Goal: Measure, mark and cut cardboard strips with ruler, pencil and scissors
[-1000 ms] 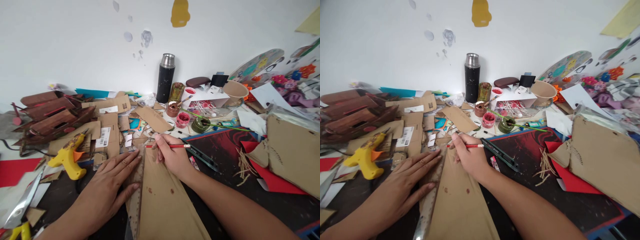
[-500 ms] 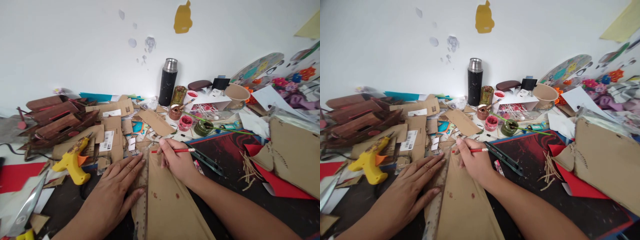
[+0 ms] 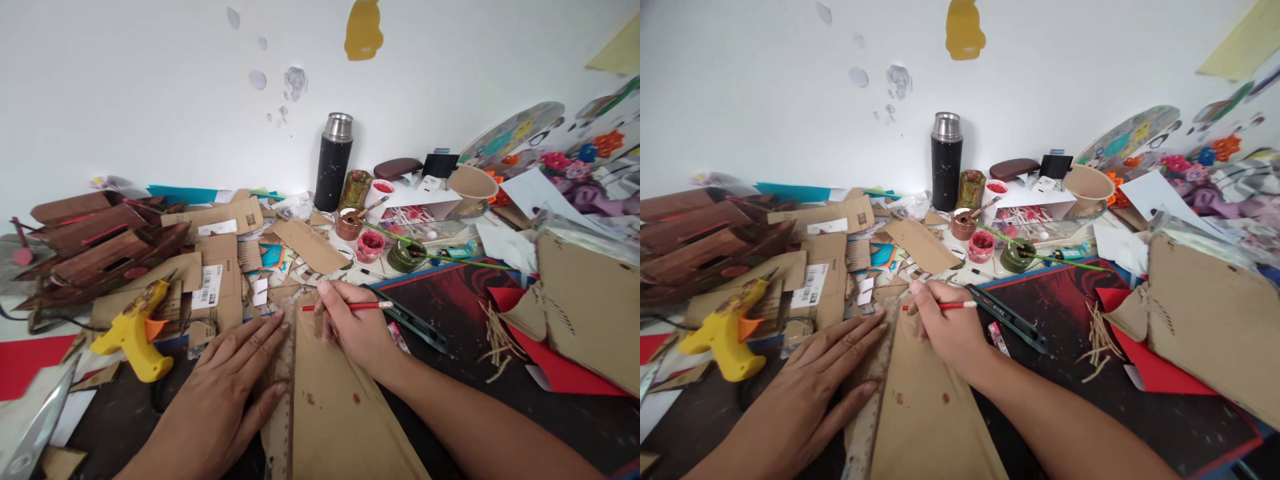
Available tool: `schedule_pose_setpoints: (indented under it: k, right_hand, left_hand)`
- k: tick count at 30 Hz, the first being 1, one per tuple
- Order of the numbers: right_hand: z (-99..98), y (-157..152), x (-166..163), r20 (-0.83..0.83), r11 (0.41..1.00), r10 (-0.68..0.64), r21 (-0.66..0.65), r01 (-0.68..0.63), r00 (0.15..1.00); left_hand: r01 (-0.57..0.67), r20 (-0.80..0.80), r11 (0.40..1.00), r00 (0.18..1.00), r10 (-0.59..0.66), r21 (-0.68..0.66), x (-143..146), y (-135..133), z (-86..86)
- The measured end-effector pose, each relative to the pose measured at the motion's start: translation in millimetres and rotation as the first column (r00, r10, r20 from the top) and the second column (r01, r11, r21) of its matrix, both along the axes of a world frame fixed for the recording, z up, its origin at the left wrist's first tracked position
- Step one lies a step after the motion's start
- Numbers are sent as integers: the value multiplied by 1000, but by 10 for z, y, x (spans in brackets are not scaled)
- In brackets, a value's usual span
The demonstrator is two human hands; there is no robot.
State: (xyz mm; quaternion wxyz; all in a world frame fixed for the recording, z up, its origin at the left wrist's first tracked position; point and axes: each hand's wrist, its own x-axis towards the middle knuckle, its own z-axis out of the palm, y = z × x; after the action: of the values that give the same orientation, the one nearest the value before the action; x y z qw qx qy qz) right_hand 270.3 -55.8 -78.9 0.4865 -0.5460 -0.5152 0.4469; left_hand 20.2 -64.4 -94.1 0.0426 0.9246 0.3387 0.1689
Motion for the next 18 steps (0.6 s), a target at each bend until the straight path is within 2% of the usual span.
schedule_pose_setpoints:
  k: [10,18]
  right_hand:
    - [40,-17,-4,67,998,18,56,-22,998]
    - [27,-33,10,114,998,31,51,-37,993]
  left_hand:
    - [9,-4,999,1000,-9,37,2,10,16]
    - [31,-2,997,1000,-30,67,3,23,37]
